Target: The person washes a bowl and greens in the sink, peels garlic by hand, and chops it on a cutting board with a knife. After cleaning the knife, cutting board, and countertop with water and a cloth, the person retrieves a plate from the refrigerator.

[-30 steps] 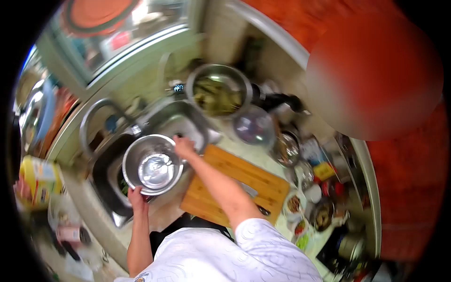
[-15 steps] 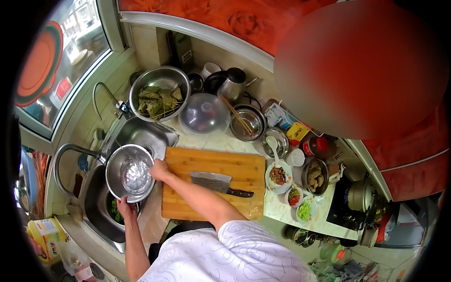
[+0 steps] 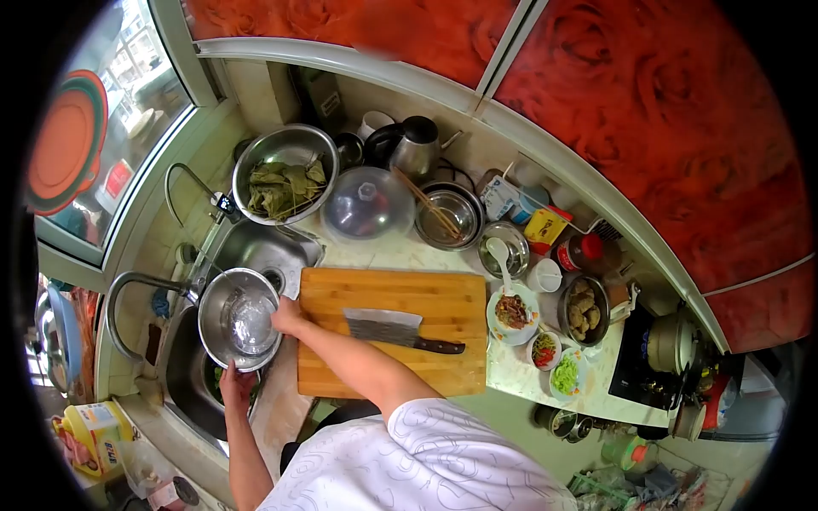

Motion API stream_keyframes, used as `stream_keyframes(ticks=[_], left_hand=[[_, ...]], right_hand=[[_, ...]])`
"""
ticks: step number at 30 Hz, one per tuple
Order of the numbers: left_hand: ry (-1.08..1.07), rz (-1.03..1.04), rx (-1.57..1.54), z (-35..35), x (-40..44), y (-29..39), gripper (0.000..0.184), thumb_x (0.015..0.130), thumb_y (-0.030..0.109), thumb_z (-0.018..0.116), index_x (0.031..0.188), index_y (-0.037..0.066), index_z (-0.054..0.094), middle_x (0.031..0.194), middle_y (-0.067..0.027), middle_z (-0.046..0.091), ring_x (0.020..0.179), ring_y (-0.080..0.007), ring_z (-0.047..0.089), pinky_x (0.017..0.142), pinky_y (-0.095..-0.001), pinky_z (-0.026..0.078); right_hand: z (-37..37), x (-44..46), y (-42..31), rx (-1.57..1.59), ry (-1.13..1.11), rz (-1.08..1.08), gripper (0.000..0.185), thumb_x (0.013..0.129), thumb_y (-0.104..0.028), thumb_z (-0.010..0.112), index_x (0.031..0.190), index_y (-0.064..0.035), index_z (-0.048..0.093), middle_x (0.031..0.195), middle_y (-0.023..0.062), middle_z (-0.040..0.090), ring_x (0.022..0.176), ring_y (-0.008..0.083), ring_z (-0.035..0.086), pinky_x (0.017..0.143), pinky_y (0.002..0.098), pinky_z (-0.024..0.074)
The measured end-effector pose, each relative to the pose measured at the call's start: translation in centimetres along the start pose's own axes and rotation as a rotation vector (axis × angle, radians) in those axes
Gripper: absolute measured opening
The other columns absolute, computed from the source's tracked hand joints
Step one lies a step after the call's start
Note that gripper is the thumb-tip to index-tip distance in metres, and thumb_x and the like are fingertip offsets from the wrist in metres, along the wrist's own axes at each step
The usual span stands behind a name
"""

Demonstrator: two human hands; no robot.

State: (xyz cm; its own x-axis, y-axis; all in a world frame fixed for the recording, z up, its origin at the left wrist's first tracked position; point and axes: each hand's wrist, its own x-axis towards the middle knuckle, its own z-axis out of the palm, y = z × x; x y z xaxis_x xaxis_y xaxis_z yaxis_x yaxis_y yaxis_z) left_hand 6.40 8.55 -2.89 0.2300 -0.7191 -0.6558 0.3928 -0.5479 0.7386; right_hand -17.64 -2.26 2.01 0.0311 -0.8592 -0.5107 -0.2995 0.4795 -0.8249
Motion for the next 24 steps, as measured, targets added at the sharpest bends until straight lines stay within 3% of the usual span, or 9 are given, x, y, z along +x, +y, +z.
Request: stream_keyframes(ticks=[2,5,6,10,13,14,15,19,24], left_hand=[[-0.083,-0.063,0.08,-1.8,-0.3,0.0,0.033,0.092,0.034,0.052,0.113,0.008,0.055,0.097,-0.0056,0.064,0.091,-0.0176,0.062,0.076,-0.0338,0.05],[0.396,0.303,1.176,-4.1,-0.9,-0.4,0.047,0.092,0.045,0.045,0.124,0.011,0.054,0.143,-0.0097,0.037,0.132,-0.026,0.033,0.106,-0.0566,0.019],[0.518,0.286,1.204,-4.4,-1.8,-0.5,0.049,0.087,0.043,0.054,0.124,0.011,0.055,0.151,-0.0067,0.019,0.138,-0.0289,0.019,0.106,-0.0611,0.012],[0.558,0.38,1.393,-6.9,-2.8,-2.2,0.054,0.077,0.034,0.066,0.123,0.009,0.054,0.152,-0.0083,0.017,0.135,-0.0364,0.023,0.103,-0.0617,0.02],[0.547,0.526,1.32,-7.9,-3.8,-3.8,0.049,0.073,0.032,0.069,0.114,0.006,0.061,0.149,-0.0117,0.023,0.131,-0.0394,0.029,0.105,-0.0502,0.027],[0.582,0.417,1.309,-7.1,-4.3,-3.6,0.051,0.071,0.031,0.07,0.113,0.004,0.062,0.149,-0.012,0.025,0.131,-0.0387,0.029,0.106,-0.0494,0.027],[0.59,0.394,1.272,-6.1,-5.0,-3.2,0.05,0.07,0.03,0.07,0.111,0.004,0.062,0.148,-0.0141,0.027,0.13,-0.0393,0.031,0.106,-0.0471,0.027],[0.55,0.455,1.146,-6.4,-4.8,-4.6,0.043,0.072,0.029,0.069,0.107,0.003,0.064,0.146,-0.0185,0.029,0.127,-0.041,0.034,0.106,-0.0428,0.029],[0.523,0.43,1.068,-5.9,-5.6,-3.7,0.037,0.075,0.024,0.067,0.106,0.004,0.064,0.142,-0.019,0.035,0.125,-0.0397,0.037,0.105,-0.0412,0.031]], right_hand=[[0.6,0.9,1.1,-0.053,0.064,0.026,0.034,0.079,-0.014,0.053,0.107,0.0056,0.052,0.082,0.0228,0.064,0.052,0.0304,0.063,0.047,0.0384,0.0525],[1.5,2.7,3.4,-0.183,0.078,-0.089,0.034,0.079,-0.014,0.052,0.108,0.0038,0.053,0.084,0.0221,0.064,0.056,0.0312,0.064,0.05,0.04,0.0529],[1.4,2.5,3.3,-0.188,0.075,-0.088,0.034,0.079,-0.014,0.052,0.108,0.0038,0.053,0.084,0.0221,0.064,0.056,0.0312,0.064,0.05,0.04,0.0529],[1.0,2.5,3.2,-0.074,0.007,0.024,0.036,0.078,-0.013,0.053,0.11,0.0034,0.054,0.088,0.0207,0.065,0.062,0.03,0.065,0.057,0.041,0.0531],[2.8,4.9,6.5,0.0,0.04,-0.13,0.038,0.076,-0.011,0.056,0.112,0.0025,0.056,0.09,0.0197,0.064,0.065,0.0272,0.064,0.054,0.0397,0.0524],[1.3,3.4,4.1,-0.004,-0.078,0.006,0.038,0.077,-0.01,0.055,0.113,0.0019,0.055,0.092,0.0189,0.064,0.066,0.0275,0.065,0.052,0.0386,0.0533],[2.1,4.7,5.9,0.046,-0.065,-0.059,0.039,0.079,-0.012,0.055,0.114,0.0032,0.052,0.086,0.0203,0.065,0.058,0.0288,0.064,0.056,0.0403,0.0529],[0.3,2.2,2.8,0.04,-0.095,0.062,0.038,0.079,-0.012,0.051,0.113,0.0066,0.05,0.094,0.0211,0.063,0.062,0.0309,0.065,0.045,0.0365,0.0532],[0.5,1.5,2.0,-0.015,0.007,0.071,0.039,0.082,-0.014,0.052,0.118,0.0006,0.05,0.094,0.0153,0.062,0.062,0.0245,0.063,0.041,0.032,0.0523]])
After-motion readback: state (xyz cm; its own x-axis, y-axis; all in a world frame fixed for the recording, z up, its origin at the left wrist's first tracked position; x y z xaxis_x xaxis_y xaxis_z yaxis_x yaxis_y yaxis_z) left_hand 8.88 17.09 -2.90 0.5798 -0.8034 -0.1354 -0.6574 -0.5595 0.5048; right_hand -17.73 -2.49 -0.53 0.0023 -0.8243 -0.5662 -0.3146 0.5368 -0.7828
